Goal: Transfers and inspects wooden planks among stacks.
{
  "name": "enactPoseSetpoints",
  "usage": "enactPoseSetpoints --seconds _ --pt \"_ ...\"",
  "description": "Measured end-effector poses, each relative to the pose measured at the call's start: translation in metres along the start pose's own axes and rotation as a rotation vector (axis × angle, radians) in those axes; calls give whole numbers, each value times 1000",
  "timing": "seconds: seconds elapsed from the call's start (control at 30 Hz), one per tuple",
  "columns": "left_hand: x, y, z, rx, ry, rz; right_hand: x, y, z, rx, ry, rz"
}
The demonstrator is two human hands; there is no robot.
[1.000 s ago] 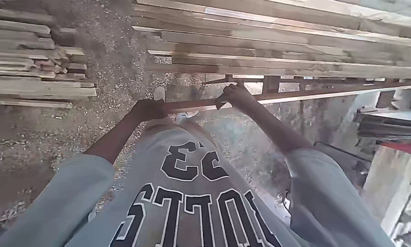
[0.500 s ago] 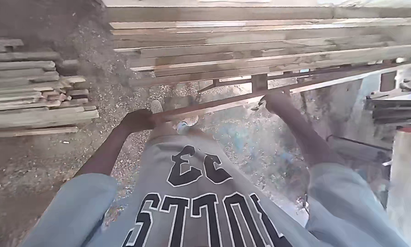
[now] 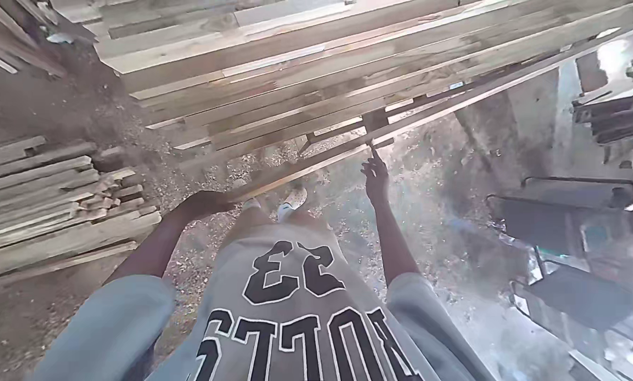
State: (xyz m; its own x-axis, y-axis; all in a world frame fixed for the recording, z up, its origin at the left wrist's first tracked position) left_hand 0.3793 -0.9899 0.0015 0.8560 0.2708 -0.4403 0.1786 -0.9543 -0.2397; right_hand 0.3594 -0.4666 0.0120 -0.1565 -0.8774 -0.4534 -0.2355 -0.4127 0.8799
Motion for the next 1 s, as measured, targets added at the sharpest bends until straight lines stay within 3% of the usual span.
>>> enactPoseSetpoints --seconds 0.1,0.27,0.33,0.43,0.57,0.8,0.93,1.0 --pt "-1 3 4 3 13 -12 37 -9 11 -78 -86 -285" --pt "-3 6 5 -54 21 -14 50 -15 -26 108 -29 -510" --pt "0 0 2 -66 -5 69 29 4 -24 114 -64 -492" --pt "15 -4 -6 -137 -49 222 -6 46 6 218 23 -561" --pt "23 -9 -14 -162 -125 231 -3 88 46 349 199 -593" --pt "24 -4 -12 -119 -143 169 97 138 -33 408 385 -659" --pt "21 -6 -13 -97 -128 136 86 146 -48 430 514 -608" --pt "18 7 -4 -13 -47 77 64 132 -51 533 503 -408"
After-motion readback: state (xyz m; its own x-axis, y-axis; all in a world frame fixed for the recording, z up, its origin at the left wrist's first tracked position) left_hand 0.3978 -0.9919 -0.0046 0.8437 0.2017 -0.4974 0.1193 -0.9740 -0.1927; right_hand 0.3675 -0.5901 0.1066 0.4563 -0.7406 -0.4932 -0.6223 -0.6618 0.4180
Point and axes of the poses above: each hand's wrist, its own z-axis towards the middle knuckle, its own x-axis out of the palm, y = z × x, the point moved 1 cm from there along z, towards the middle knuckle, and after that the axes turned 8 degrees about -x, right-handed, at the moved point
